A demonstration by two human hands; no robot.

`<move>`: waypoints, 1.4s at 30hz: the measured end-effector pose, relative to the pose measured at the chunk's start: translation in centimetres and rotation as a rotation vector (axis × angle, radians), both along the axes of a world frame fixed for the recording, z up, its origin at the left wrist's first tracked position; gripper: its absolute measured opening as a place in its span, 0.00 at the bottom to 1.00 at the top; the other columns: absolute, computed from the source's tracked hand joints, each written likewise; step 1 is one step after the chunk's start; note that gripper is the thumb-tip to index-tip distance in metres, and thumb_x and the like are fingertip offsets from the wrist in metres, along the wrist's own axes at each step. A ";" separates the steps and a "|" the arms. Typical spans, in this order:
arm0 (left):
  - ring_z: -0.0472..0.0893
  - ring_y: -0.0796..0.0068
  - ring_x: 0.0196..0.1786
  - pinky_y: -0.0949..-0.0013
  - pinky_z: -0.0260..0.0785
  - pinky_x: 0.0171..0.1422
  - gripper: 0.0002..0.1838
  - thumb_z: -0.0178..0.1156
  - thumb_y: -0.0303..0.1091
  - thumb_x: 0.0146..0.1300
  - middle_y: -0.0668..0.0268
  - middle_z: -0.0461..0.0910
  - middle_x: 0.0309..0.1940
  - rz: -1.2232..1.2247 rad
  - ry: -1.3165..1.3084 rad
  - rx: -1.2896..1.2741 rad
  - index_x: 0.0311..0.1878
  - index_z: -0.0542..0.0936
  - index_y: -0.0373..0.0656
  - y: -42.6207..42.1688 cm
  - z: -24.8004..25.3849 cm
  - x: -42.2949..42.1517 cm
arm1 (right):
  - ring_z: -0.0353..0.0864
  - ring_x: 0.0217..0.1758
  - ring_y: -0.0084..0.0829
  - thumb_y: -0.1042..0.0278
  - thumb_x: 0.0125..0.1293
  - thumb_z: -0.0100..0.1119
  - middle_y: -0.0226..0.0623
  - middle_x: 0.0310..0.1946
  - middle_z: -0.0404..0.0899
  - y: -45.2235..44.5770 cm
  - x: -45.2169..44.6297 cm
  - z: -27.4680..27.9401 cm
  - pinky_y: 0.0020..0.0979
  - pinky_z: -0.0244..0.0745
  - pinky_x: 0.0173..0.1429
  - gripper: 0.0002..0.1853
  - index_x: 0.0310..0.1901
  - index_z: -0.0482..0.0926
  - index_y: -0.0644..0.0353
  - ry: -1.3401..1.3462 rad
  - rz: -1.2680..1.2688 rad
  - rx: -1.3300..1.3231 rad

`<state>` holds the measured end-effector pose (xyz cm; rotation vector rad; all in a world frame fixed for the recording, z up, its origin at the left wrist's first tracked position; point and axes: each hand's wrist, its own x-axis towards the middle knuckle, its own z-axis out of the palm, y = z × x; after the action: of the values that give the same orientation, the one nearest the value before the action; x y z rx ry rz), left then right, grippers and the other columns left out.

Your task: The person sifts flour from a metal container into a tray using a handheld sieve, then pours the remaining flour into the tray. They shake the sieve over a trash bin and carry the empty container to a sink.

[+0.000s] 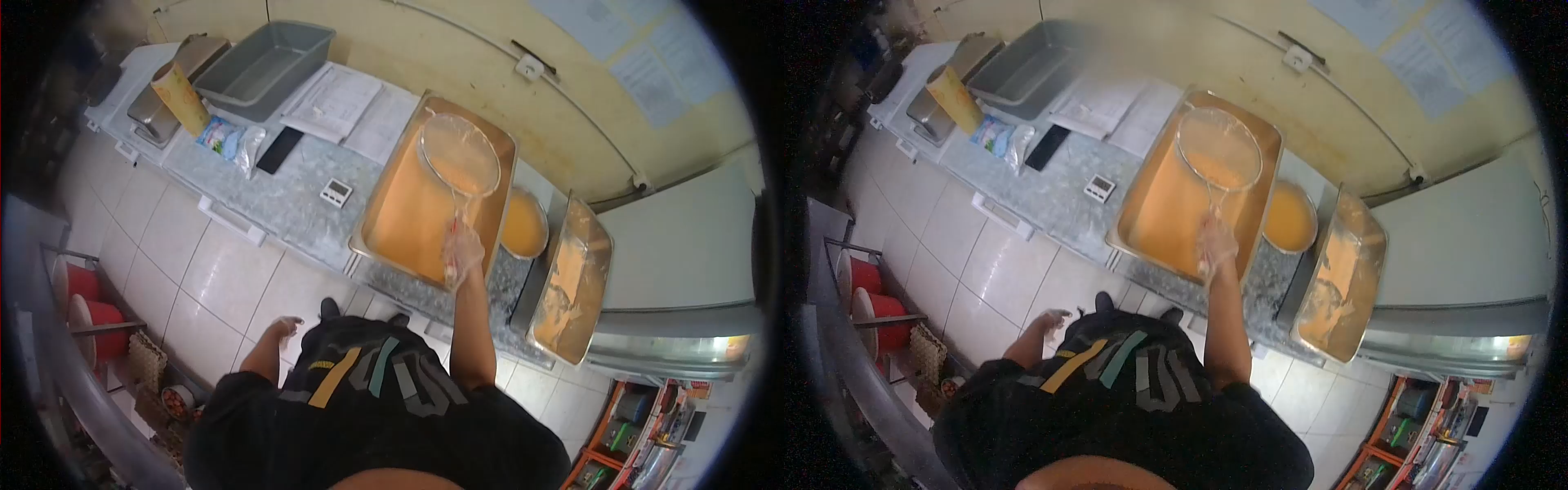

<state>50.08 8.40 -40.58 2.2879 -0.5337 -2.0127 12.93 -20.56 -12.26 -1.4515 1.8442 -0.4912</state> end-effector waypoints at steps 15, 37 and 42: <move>0.76 0.69 0.36 0.62 0.73 0.31 0.19 0.51 0.37 0.61 0.61 0.76 0.40 -0.764 0.087 -0.026 0.56 0.72 0.45 -10.3 14.8 -0.5 | 0.71 0.23 0.25 0.48 0.70 0.39 0.30 0.22 0.73 2.3 2.0 4.6 0.32 0.66 0.28 0.24 0.37 0.78 0.60 -0.489 -0.075 0.104; 0.78 0.55 0.48 0.56 0.69 0.53 0.20 0.57 0.41 0.54 0.55 0.77 0.50 -1.325 -0.536 -1.041 0.51 0.77 0.45 -45.3 25.2 -23.7 | 0.77 0.29 0.47 0.62 0.67 0.38 0.44 0.25 0.77 3.5 1.6 -1.1 0.41 0.71 0.33 0.17 0.51 0.71 0.62 -0.104 0.269 -0.288; 0.78 0.55 0.48 0.55 0.69 0.52 0.19 0.55 0.43 0.59 0.55 0.77 0.49 -0.856 -0.432 -1.302 0.51 0.76 0.46 -46.5 30.8 -22.5 | 0.77 0.43 0.46 0.64 0.64 0.41 0.52 0.42 0.76 1.9 0.9 1.5 0.41 0.71 0.44 0.23 0.59 0.64 0.63 0.434 0.593 -0.351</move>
<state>27.54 -38.12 -9.81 1.5851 -2.2390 -0.6126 13.87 -18.64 -10.72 -2.3866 1.5581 -0.2130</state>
